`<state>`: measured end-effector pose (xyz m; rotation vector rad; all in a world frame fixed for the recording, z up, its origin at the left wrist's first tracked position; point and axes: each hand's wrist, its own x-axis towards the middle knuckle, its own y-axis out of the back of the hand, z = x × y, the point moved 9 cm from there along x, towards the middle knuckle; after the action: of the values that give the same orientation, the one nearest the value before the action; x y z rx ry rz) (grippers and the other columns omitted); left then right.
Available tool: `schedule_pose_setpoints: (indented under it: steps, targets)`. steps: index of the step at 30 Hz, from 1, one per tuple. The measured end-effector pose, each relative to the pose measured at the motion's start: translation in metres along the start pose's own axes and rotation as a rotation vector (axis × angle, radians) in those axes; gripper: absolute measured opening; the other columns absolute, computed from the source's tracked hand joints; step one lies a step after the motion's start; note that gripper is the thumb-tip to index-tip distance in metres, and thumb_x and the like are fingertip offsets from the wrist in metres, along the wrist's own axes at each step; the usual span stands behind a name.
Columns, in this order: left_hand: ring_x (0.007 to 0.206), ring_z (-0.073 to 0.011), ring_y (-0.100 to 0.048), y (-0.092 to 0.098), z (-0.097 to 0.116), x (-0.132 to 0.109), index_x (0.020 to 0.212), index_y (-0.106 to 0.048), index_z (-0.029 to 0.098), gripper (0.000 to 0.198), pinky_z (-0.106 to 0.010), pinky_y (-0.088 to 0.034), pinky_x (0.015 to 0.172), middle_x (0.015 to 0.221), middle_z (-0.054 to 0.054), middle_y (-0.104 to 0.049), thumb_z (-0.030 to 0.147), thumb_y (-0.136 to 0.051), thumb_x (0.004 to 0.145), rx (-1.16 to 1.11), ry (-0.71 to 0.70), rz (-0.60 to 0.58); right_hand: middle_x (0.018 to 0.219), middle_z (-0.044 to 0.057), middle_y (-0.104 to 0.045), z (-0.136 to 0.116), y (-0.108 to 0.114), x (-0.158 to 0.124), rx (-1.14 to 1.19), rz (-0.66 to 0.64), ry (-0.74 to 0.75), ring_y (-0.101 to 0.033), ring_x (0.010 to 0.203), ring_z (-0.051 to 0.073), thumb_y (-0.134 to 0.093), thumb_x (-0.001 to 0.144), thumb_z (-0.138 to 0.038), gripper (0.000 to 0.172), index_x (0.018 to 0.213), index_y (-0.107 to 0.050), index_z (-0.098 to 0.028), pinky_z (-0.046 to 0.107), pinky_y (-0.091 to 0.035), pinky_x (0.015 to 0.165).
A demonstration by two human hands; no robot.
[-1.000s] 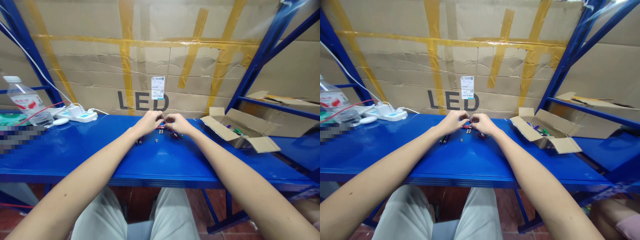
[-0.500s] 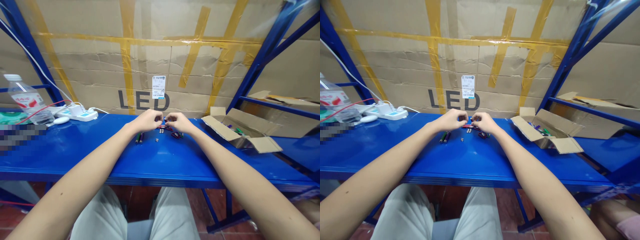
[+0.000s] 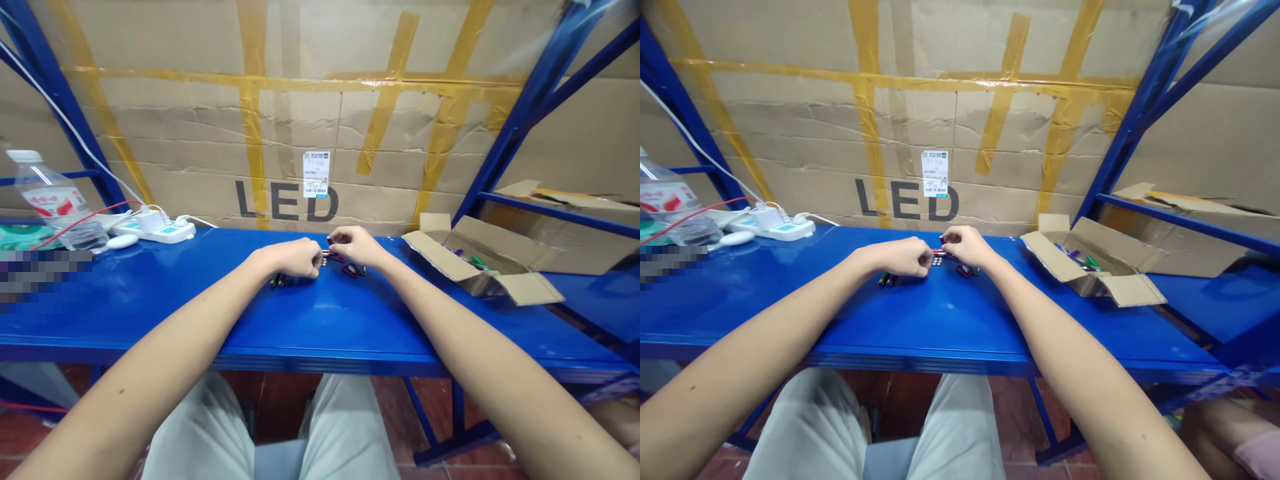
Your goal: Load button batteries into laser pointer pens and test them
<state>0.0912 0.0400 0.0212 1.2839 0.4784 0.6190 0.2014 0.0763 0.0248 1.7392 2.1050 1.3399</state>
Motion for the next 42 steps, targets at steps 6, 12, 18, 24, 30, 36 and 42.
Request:
schedule_pose_setpoints:
  steps: [6, 12, 18, 24, 30, 36, 42]
  targets:
    - [0.070, -0.0153, -0.060, 0.051, -0.025, -0.008, 0.079, -0.067, 0.015, 0.012, -0.027, -0.043, 0.064, 0.075, -0.004, -0.068, 0.021, -0.057, 0.076, -0.266, 0.034, 0.701, 0.093, 0.006, -0.072, -0.015, -0.004, -0.003, -0.091, -0.004, 0.068, -0.062, 0.084, 0.018, -0.057, 0.080, -0.013, 0.022, 0.097, -0.071, -0.015, 0.031, -0.046, 0.079]
    - [0.056, -0.0112, -0.055, 0.038, -0.028, -0.001, 0.073, -0.065, 0.015, 0.007, -0.024, -0.040, 0.054, 0.064, -0.001, -0.064, 0.016, -0.059, 0.074, -0.428, 0.073, 0.593, 0.091, 0.007, -0.064, -0.031, -0.008, -0.006, -0.175, 0.030, 0.181, -0.059, 0.085, 0.020, -0.051, 0.087, -0.012, 0.025, 0.102, -0.070, -0.016, 0.037, -0.048, 0.084]
    - [0.041, -0.0087, -0.051, 0.033, -0.028, -0.001, 0.071, -0.063, 0.014, 0.011, -0.023, -0.040, 0.043, 0.055, 0.001, -0.058, 0.012, -0.056, 0.079, -0.725, 0.098, 0.543, 0.103, 0.008, -0.054, -0.038, -0.003, -0.013, -0.117, 0.184, 0.292, -0.057, 0.099, 0.022, -0.057, 0.082, -0.010, 0.028, 0.108, -0.061, -0.019, 0.039, -0.049, 0.090]
    - [0.044, -0.0084, -0.054, 0.030, -0.024, 0.003, 0.066, -0.061, 0.012, 0.017, -0.022, -0.043, 0.043, 0.057, -0.001, -0.060, 0.008, -0.055, 0.082, -0.841, 0.116, 0.508, 0.089, 0.006, -0.052, -0.055, 0.008, -0.023, -0.200, 0.298, 0.428, -0.053, 0.083, 0.019, -0.049, 0.084, -0.005, 0.015, 0.086, -0.054, -0.020, 0.034, -0.045, 0.076]
    - [0.043, -0.0076, -0.053, 0.028, -0.021, 0.004, 0.071, -0.062, 0.012, 0.015, -0.022, -0.042, 0.045, 0.055, 0.000, -0.060, 0.011, -0.057, 0.085, -0.743, 0.041, 0.448, 0.077, 0.004, -0.056, -0.052, 0.008, -0.016, -0.143, 0.198, 0.382, -0.053, 0.074, 0.018, -0.057, 0.086, -0.016, 0.009, 0.077, -0.058, -0.018, 0.032, -0.043, 0.071]
    - [0.045, -0.0095, -0.054, 0.024, -0.026, 0.010, 0.073, -0.061, 0.014, 0.011, -0.024, -0.042, 0.049, 0.055, 0.001, -0.060, 0.016, -0.058, 0.084, -0.702, -0.006, 0.455, 0.079, 0.005, -0.064, -0.039, 0.006, -0.009, -0.117, 0.147, 0.252, -0.055, 0.072, 0.017, -0.057, 0.085, -0.021, 0.011, 0.077, -0.063, -0.016, 0.031, -0.042, 0.070]
    - [0.050, -0.0115, -0.055, 0.026, -0.023, 0.007, 0.073, -0.061, 0.016, 0.012, -0.025, -0.042, 0.053, 0.056, 0.000, -0.060, 0.022, -0.059, 0.083, -0.629, -0.023, 0.462, 0.076, 0.004, -0.068, -0.030, 0.002, -0.007, -0.032, 0.083, 0.088, -0.055, 0.071, 0.016, -0.057, 0.082, -0.021, 0.012, 0.078, -0.066, -0.015, 0.028, -0.041, 0.068]
